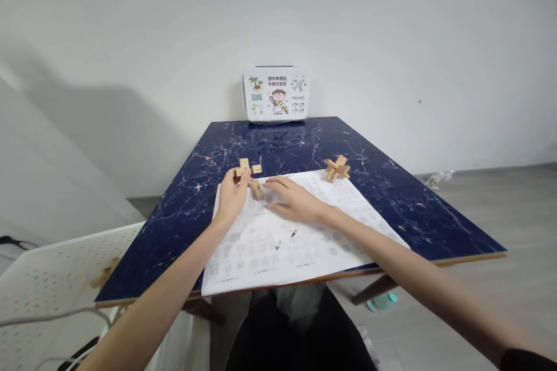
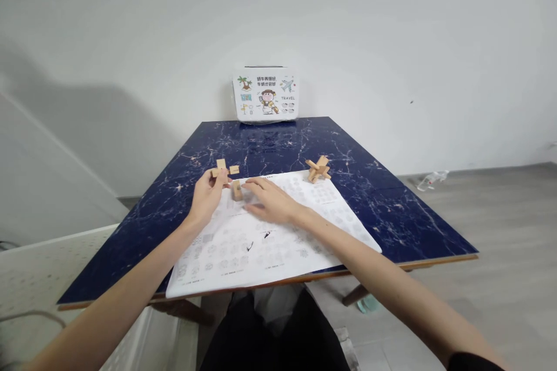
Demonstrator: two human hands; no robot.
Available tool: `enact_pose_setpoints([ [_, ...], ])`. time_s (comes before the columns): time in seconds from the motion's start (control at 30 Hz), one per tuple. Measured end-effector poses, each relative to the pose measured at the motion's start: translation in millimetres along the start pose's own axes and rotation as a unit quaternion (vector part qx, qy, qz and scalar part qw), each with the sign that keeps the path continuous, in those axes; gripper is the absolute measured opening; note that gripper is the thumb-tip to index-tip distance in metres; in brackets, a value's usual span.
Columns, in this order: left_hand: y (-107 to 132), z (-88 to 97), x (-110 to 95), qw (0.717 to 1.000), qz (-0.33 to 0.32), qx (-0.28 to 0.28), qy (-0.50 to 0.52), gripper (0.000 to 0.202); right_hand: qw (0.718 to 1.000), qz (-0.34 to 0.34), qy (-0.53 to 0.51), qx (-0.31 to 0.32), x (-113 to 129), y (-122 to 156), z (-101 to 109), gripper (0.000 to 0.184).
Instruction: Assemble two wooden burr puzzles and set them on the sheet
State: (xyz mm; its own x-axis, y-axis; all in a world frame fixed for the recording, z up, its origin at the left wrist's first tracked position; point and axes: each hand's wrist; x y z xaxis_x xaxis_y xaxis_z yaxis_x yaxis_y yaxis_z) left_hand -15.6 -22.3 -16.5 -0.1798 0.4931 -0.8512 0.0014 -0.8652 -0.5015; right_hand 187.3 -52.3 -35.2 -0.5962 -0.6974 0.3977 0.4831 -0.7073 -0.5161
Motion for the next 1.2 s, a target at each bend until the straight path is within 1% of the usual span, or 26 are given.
enact_pose_setpoints([
  [0.07,-1.5,1.2,2.3,1.000,0.002,-0.010,0.004,0.030,1.000,0.006,0.002,0.006,-2.6,-13.1,-3.2,0.051],
  [0.13,-3.1,1.6,5.1,0.999,0.000,-0.027,0.031,0.033,1.000,0.010,0.004,0.016,-4.2,-26.4,-7.3,0.053],
  [0.17,-3.8,1.8,6.8,0.998,0.000,-0.037,0.046,0.037,1.000,0.008,0.006,0.023,-4.5,-31.8,-9.6,0.051],
  [0.23,-5.1,2.4,10.3,0.997,0.004,-0.046,0.059,0.042,0.999,-0.003,0.007,0.035,-4.5,-38.8,-14.3,0.042],
  [0.3,-5.9,3.4,13.2,0.998,0.013,-0.041,0.046,0.042,0.999,-0.020,-0.008,0.031,-5.5,-39.9,-18.4,0.034],
  [0.33,-6.0,4.0,14.2,0.998,0.017,-0.038,0.036,0.042,0.999,-0.031,-0.025,0.022,-7.1,-38.8,-19.8,0.033],
  [0.4,-6.1,4.9,15.4,0.999,0.021,-0.035,0.022,0.040,0.995,-0.063,-0.082,-0.005,-13.4,-34.9,-20.0,0.041],
  [0.47,-6.2,5.1,15.6,0.999,0.020,-0.037,0.016,0.038,0.979,-0.110,-0.170,-0.022,-22.5,-31.0,-15.6,0.054],
  [0.5,-6.1,5.0,15.5,0.999,0.017,-0.036,0.015,0.038,0.966,-0.134,-0.221,-0.024,-27.0,-29.6,-11.5,0.058],
  [0.57,-5.9,4.4,14.8,0.999,0.011,-0.031,0.010,0.039,0.934,-0.163,-0.317,0.004,-33.7,-27.9,-0.6,0.063],
  [0.67,-4.3,3.0,11.7,1.000,-0.005,-0.010,0.013,0.041,0.888,-0.160,-0.427,0.049,-33.9,-27.3,16.7,0.065],
  [0.77,-1.5,1.9,6.4,1.000,-0.011,0.018,0.016,0.042,0.846,-0.141,-0.510,0.058,-25.9,-28.0,26.5,0.056],
  [0.83,0.5,1.5,2.8,1.000,0.005,0.031,0.001,0.042,0.806,-0.144,-0.573,0.047,-20.6,-29.1,27.9,0.048],
  [0.9,1.8,1.2,0.3,0.999,0.023,0.041,-0.011,0.042,0.758,-0.168,-0.629,0.036,-17.3,-30.5,27.4,0.040],
  [0.97,2.3,0.7,-0.8,0.998,0.027,0.056,-0.011,0.040,0.718,-0.202,-0.665,0.028,-15.9,-31.9,26.5,0.034],
  [1.07,2.0,-0.5,0.3,0.996,0.009,0.093,-0.009,0.039,0.671,-0.248,-0.698,0.023,-15.9,-33.5,26.0,0.034],
  [1.13,2.1,-1.7,2.4,0.993,-0.007,0.120,-0.003,0.040,0.648,-0.271,-0.712,0.021,-16.3,-34.2,25.5,0.037],
  [1.2,3.2,-2.9,4.9,0.991,-0.021,0.134,0.002,0.042,0.637,-0.291,-0.714,0.015,-16.6,-34.8,24.1,0.039],
])
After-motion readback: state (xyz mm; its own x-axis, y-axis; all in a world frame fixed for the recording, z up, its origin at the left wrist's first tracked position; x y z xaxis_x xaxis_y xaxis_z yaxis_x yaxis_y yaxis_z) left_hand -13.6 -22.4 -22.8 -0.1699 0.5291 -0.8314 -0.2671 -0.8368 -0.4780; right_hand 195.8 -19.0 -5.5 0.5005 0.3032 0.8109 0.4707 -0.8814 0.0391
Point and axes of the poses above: each hand's wrist, its own y-axis away from the middle knuckle, its own z-axis out of the back of the hand, x = y × z, and after that the axes turned 7 degrees about -z, right-handed
